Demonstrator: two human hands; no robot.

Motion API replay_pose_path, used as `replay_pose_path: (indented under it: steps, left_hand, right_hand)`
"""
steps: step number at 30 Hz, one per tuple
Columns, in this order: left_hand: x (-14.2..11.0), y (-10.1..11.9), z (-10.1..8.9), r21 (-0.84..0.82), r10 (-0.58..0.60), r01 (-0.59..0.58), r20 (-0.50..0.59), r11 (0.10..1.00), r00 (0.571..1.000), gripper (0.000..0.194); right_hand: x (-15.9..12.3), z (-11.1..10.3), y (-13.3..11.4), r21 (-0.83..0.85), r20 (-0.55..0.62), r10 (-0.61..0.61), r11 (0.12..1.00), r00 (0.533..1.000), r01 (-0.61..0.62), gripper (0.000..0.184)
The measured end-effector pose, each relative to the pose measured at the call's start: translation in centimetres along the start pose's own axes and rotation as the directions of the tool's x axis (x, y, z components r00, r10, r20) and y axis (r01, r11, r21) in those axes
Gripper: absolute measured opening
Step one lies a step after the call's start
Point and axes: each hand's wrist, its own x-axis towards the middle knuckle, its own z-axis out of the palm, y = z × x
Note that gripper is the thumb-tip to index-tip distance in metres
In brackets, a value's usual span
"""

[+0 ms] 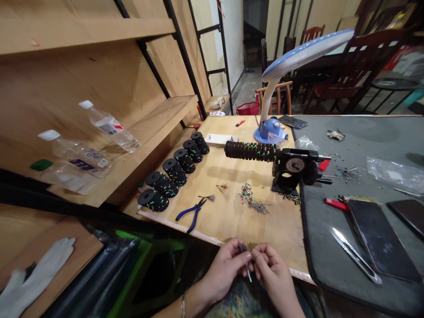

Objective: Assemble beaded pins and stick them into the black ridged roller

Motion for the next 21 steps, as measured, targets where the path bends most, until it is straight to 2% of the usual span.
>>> replay_pose_path:
  steps: [9,17,21]
  left_hand:
    - [-0.3,0.4,0.4,-0.083,-0.025,0.022,-0.042,0.996,0.999,0.038]
    - [-0.3,-0.1,0.1,-0.025,0.04,-0.042,-0.066,0.999,0.997,0.037]
    - [-0.2,-0.4,-0.2,0.044,0.077,-0.074,-0.06,0.996,0.995,0.036]
  right_hand:
    - [-0.3,0.0,0.5,-0.017,-0.02,-0.034,0.999,0.999,0.034,0.049]
    - [-0.3,-0.3,1.5,-0.078,-0.014,-0.06,0.995,0.998,0.059,0.049]
    - [-0.2,-0.6,2.4,-0.153,-0.008,-0.12,0.981,0.993,0.117,0.046]
